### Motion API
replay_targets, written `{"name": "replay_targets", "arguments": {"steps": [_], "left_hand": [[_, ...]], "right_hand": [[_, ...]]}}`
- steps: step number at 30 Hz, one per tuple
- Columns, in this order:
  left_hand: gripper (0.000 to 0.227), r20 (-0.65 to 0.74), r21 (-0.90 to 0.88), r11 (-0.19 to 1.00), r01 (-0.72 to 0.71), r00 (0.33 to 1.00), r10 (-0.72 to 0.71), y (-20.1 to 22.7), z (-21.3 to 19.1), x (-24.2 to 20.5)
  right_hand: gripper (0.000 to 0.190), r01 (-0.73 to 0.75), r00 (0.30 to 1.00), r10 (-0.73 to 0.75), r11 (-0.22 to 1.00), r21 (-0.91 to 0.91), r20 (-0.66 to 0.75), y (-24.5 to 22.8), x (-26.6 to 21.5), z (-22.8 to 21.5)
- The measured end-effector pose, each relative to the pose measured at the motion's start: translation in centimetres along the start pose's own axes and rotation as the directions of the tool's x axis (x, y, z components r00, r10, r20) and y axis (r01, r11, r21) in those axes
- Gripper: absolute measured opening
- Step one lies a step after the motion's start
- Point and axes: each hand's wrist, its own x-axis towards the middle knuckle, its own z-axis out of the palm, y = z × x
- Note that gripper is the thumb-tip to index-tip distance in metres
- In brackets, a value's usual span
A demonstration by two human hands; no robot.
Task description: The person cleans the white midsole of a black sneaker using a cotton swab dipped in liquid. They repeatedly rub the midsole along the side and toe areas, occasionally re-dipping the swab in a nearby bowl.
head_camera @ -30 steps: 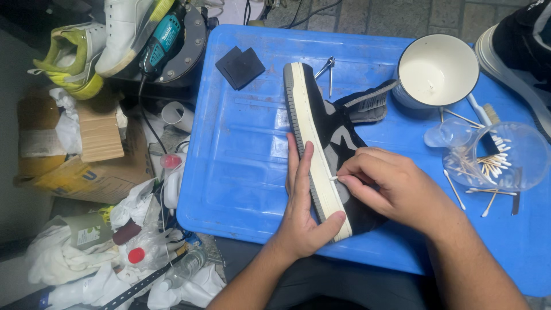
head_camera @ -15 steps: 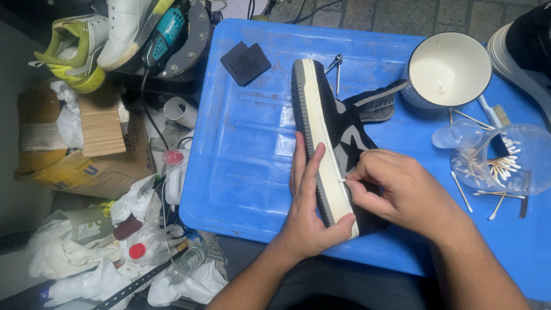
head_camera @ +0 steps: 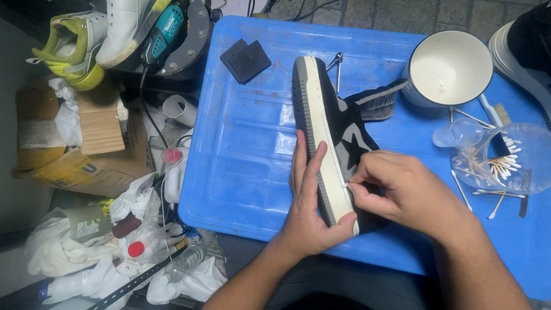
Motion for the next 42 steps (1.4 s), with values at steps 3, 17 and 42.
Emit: {"name": "replay_targets", "arguments": {"steps": [3,17,42], "left_hand": [[0.112,-0.003,-0.013,1.0,-0.018,1.0,0.018,0.0,0.0,0.0],[0.108,-0.019,-0.011,0.999,-0.039,0.999,0.039,-0.2,0.4,-0.1],[0.106,-0.016,-0.078,0.997,-0.028,1.0,0.026,0.1,0.1,-0.3]], "right_hand": [[0.017,-0.035,0.998,0.035,0.999,0.014,-0.059,-0.2,0.3,0.5],[0.011,0.072,0.996,-0.072,0.997,0.009,0.059,0.0,0.1,-0.4],[0.015,0.004,0.997,-0.004,1.0,-0.01,-0.079,-0.2,0.0,1.0]]}}
